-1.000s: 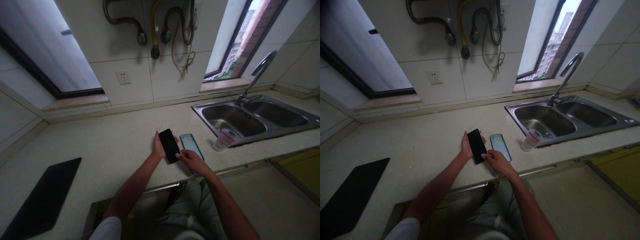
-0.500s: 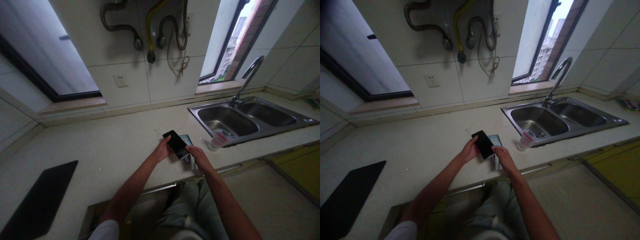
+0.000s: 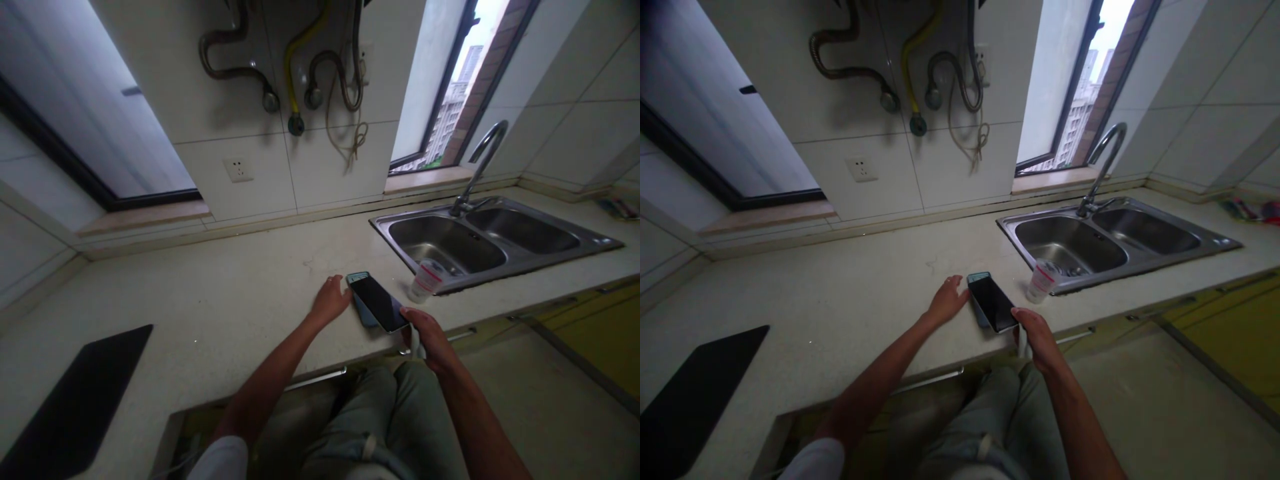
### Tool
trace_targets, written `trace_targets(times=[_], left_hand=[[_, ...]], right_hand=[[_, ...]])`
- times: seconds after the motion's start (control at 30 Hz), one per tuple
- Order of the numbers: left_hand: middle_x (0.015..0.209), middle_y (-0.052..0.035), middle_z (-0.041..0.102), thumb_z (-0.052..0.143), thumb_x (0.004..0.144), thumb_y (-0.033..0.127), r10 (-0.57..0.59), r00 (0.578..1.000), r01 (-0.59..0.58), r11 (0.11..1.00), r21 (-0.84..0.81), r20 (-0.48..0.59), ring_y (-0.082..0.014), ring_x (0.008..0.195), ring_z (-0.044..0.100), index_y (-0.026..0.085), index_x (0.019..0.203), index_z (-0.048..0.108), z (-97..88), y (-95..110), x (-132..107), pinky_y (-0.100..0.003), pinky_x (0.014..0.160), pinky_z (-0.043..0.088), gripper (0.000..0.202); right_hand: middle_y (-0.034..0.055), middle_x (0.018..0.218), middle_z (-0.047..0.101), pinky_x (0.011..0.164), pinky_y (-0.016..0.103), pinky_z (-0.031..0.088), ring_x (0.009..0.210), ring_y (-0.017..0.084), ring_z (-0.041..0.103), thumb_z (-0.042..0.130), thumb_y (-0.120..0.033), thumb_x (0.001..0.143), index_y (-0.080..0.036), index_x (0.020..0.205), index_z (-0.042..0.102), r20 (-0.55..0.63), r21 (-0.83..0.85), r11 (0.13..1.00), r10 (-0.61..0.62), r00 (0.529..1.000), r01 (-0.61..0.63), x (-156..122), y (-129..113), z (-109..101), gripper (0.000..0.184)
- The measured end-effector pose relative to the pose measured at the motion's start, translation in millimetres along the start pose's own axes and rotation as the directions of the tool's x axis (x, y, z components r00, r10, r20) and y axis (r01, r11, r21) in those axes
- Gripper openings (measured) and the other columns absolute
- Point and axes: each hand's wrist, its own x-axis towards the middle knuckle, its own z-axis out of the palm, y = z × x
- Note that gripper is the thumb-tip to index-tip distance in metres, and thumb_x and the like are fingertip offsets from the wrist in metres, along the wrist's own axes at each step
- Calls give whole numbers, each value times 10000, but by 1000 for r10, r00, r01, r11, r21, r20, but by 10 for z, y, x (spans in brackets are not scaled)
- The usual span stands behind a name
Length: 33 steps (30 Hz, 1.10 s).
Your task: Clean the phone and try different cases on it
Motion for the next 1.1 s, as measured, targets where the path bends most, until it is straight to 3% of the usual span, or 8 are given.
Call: trace_targets(times=[0.1,0.2,0.33,0.47,0.57,0.8,1.0,1.1], left_hand=[[1170,-178,576,726,741,274,-45,998,42,997,-62,-52,-359,1186,544,189,1048,600,110,117,21,-452,1034,380,343],[1104,-162,559,778,615,151,-101,988,59,944,-324,-113,-406,1271,473,203,876,598,155,140,42,-457,1077,326,322],[1026,-127,601,738,553,47,-181,978,95,819,-566,-99,-378,1319,435,217,940,618,57,33,65,-411,1090,328,440],[805,-44,631,726,539,50,-325,946,241,695,-678,3,-303,993,635,220,1095,601,-83,-114,102,-382,879,485,595],[699,-5,624,725,556,111,-381,915,358,623,-695,130,-210,661,622,187,1020,603,-132,-176,117,-353,674,518,486],[781,-18,647,595,534,94,-260,943,311,472,-825,207,-154,697,596,171,837,567,-184,-229,111,-308,687,514,314],[850,-68,689,623,565,174,-175,938,322,123,-939,298,-236,892,650,156,828,592,-213,-232,168,-387,883,499,265],[879,-90,700,704,632,266,-141,924,365,50,-930,355,-257,947,656,131,874,652,-186,-217,168,-393,935,481,282]], right_hand=[[-48,463,454,397,255,299,411,115,395,784,-582,595,-213,628,519,-13,-26,999,-40,999,39,-3,29,-45,456],[-39,454,453,418,282,322,424,139,420,755,-594,627,-222,624,532,-6,-76,994,-84,996,83,1,67,-90,434],[-19,462,495,450,304,374,474,181,502,751,-604,637,-216,652,593,-4,-109,990,-87,996,86,8,136,-116,419],[-24,462,498,438,296,369,459,171,497,756,-590,641,-207,672,613,23,-82,995,-50,998,52,-4,179,-49,410],[-41,462,472,415,278,324,419,136,432,767,-567,620,-211,643,568,42,-32,999,5,999,-4,-24,186,49,409],[-48,467,450,414,254,268,414,114,385,755,-575,644,-209,639,526,122,-32,997,79,989,-76,-26,159,148,432],[-27,563,543,483,255,322,489,117,416,746,-623,672,-186,697,624,235,-127,990,85,968,-56,88,90,234,454],[-4,651,613,570,264,388,580,132,481,746,-649,656,-171,712,661,305,-196,980,33,952,29,165,79,360,488]])
